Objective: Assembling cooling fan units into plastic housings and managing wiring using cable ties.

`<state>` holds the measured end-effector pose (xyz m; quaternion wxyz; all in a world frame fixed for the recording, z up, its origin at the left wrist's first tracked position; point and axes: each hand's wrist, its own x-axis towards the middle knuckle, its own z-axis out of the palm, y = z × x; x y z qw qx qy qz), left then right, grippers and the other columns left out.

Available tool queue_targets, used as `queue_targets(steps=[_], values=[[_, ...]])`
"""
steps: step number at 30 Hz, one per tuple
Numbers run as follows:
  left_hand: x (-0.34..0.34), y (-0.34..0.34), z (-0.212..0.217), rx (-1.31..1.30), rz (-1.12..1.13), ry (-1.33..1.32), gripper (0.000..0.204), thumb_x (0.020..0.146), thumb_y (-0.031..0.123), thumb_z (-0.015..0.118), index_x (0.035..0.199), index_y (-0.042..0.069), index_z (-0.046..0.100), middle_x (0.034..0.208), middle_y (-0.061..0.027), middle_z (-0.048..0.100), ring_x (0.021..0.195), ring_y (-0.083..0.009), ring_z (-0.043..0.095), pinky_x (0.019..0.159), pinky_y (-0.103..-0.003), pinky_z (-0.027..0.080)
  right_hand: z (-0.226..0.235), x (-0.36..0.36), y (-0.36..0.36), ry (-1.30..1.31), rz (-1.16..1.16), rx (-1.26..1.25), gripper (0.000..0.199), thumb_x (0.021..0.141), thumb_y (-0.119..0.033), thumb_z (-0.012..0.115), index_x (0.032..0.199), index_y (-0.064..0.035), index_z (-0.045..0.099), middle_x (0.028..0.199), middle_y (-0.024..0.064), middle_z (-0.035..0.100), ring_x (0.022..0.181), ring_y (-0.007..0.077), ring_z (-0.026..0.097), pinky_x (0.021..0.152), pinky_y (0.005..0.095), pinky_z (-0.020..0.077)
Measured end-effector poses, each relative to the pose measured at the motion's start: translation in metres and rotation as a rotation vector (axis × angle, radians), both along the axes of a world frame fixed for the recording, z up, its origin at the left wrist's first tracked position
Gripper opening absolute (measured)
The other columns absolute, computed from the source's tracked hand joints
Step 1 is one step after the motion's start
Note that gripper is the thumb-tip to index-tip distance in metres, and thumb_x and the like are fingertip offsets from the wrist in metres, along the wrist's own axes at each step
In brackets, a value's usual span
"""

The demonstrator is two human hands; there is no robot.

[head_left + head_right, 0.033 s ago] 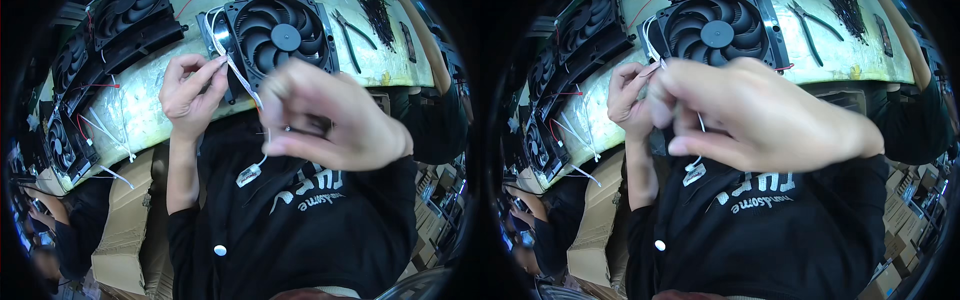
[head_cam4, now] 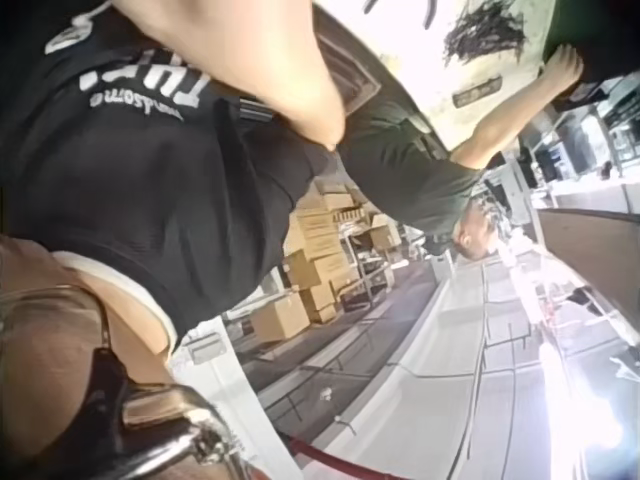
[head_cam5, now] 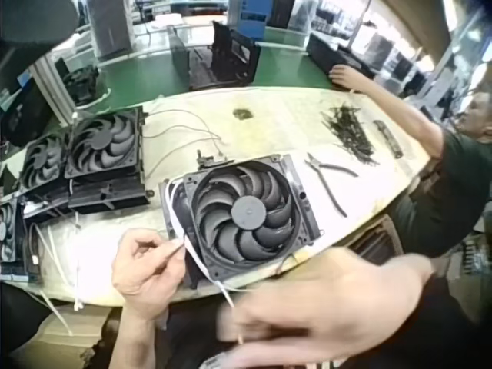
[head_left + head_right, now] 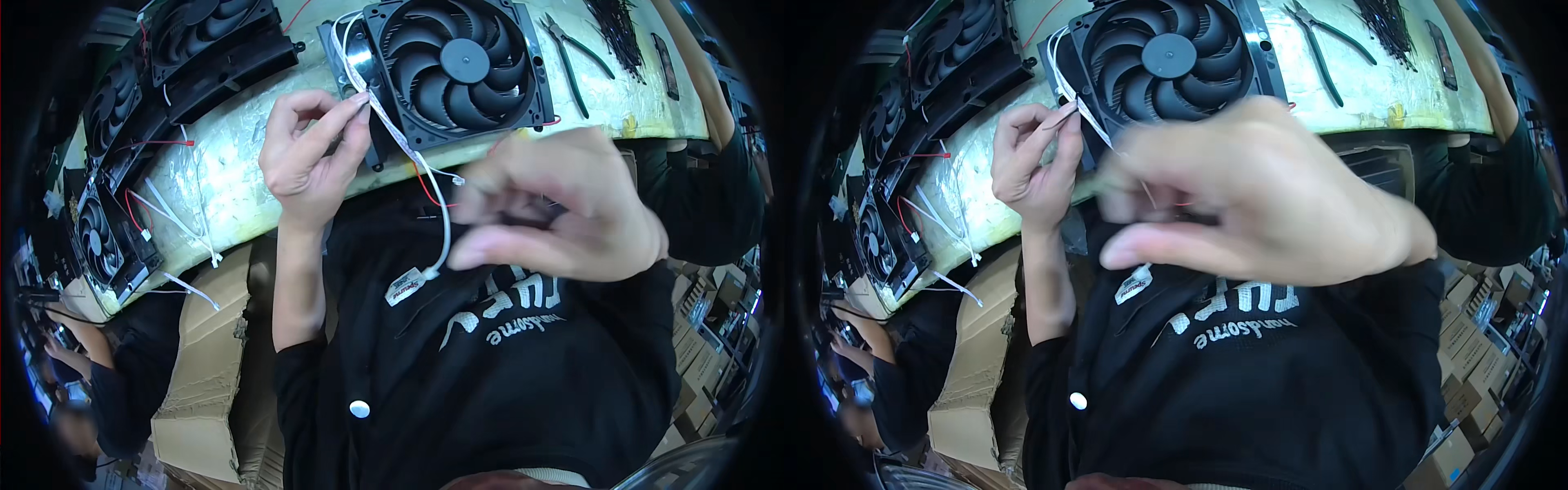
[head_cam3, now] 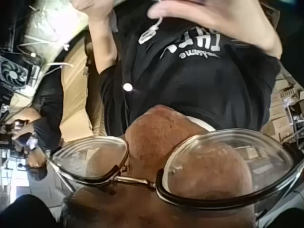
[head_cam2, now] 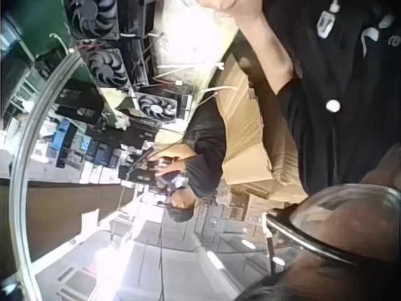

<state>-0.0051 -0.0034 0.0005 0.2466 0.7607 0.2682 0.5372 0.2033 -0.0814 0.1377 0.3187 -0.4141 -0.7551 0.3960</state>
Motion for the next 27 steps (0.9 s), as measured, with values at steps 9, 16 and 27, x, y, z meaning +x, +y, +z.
queue_targets(steps=[9, 16, 27], values=[[0.014, 0.0, 0.002, -0.005, -0.044, -0.067, 0.027, 0.076, -0.012, 0.072, 0.101, -0.003, 0.072, 0.099, -0.0123, 0.057, 0.075, -0.0163, 0.063, 0.065, -0.025, 0.053, -0.095, -0.027, -0.031, -0.042, -0.291, -0.036, 0.011, 0.086, -0.012, 0.072, 0.083, -0.0018, 0.071, 0.055, 0.0087, 0.057, 0.045, 0.0219, 0.054, 0.046, 0.0318, 0.0412], [0.015, 0.0, 0.004, -0.099, -0.099, -0.107, 0.024, 0.078, -0.011, 0.071, 0.1, -0.004, 0.072, 0.101, -0.0134, 0.059, 0.08, -0.0169, 0.065, 0.071, -0.025, 0.054, -0.089, -0.027, -0.041, -0.334, -0.18, 0.104, 0.011, 0.081, -0.012, 0.075, 0.08, -0.0027, 0.07, 0.056, 0.0125, 0.06, 0.051, 0.0287, 0.062, 0.047, 0.0365, 0.0472], [0.012, 0.0, -0.002, -0.144, -0.136, -0.156, 0.024, 0.077, -0.013, 0.07, 0.099, -0.004, 0.071, 0.106, -0.0155, 0.059, 0.085, -0.0179, 0.065, 0.072, -0.026, 0.054, -0.065, -0.028, 0.033, -0.42, -0.454, 0.684, 0.024, 0.071, -0.016, 0.079, 0.094, -0.0114, 0.073, 0.103, 0.0038, 0.068, 0.099, 0.0242, 0.062, 0.089, 0.0376, 0.0396]])
